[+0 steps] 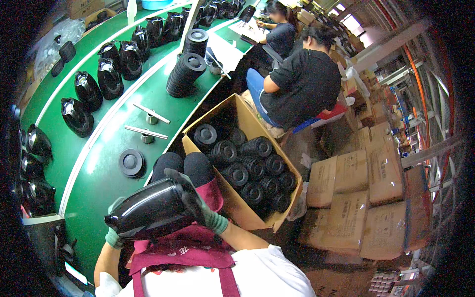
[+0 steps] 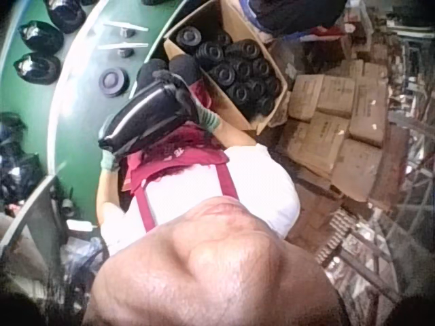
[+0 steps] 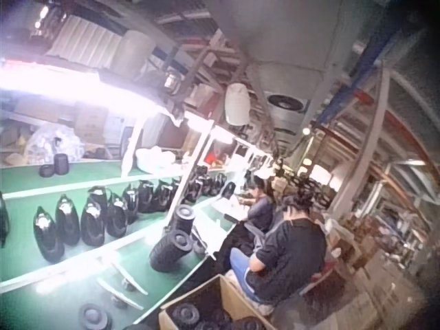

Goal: The person assembles black kettles on a green conveyor belt. They pick up a kettle body, insert a metal heating element, and secure a black lid. The person repeats this process for multiple units, placing the finished kettles on the belt.

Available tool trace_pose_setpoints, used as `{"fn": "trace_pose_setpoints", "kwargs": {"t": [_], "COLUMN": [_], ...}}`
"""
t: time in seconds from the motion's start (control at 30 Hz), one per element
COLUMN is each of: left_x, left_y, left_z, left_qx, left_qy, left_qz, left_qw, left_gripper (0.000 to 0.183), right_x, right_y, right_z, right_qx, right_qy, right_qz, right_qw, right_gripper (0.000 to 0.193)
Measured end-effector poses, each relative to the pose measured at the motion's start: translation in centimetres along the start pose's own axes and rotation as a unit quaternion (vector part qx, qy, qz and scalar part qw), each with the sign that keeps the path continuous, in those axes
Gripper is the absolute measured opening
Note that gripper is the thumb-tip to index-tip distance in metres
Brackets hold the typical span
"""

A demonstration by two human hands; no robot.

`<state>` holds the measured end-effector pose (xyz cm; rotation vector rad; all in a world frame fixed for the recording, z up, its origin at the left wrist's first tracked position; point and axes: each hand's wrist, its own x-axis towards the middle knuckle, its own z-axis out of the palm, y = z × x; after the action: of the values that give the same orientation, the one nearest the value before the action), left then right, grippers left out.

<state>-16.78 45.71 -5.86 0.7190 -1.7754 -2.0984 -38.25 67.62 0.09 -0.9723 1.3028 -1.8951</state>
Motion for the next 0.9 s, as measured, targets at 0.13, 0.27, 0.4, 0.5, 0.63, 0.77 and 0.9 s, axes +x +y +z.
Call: {"fn": "trace_pose_setpoints", "kwargs": {"t": [0.13,0.27,0.4,0.5,0.63,0.77,0.9], "left_x": [0.8,-0.4,0.4,1.6,0.1,-0.9,1.1], "left_y": [11.1,4.9,7.8,14.0,5.9,2.7,11.5], "left_z": [2.5,2.4,2.8,3.1,0.5,0.3,2.2], "left_qx": [0.304,-0.035,0.049,0.412,0.091,-0.073,0.346], "left_qy": [-0.053,-0.057,-0.007,-0.137,-0.076,-0.007,-0.075], "left_qz": [0.238,0.000,-0.035,0.332,0.005,-0.056,0.263], "left_qw": [0.921,0.998,0.998,0.837,0.993,0.996,0.897], "left_gripper": [0.044,0.059,0.046,0.038,0.046,0.053,0.054], "right_x": [0.7,-0.3,-0.3,0.1,-1.2,-1.0,1.8], "right_y": [0.0,-0.3,-1.9,-0.3,-3.5,-3.0,-3.0], "right_z": [-3.3,-1.5,-0.4,-2.2,-1.7,-0.3,-2.4], "right_qx": [0.159,-0.218,0.008,0.284,-0.048,-0.193,0.117], "right_qy": [-0.070,0.039,0.026,0.029,0.008,0.024,0.014], "right_qz": [0.295,-0.038,0.087,0.369,0.170,0.012,0.221], "right_qw": [0.939,0.974,0.996,0.884,0.984,0.981,0.968], "right_gripper": [0.051,0.066,0.068,0.062,0.053,0.052,0.053]}}
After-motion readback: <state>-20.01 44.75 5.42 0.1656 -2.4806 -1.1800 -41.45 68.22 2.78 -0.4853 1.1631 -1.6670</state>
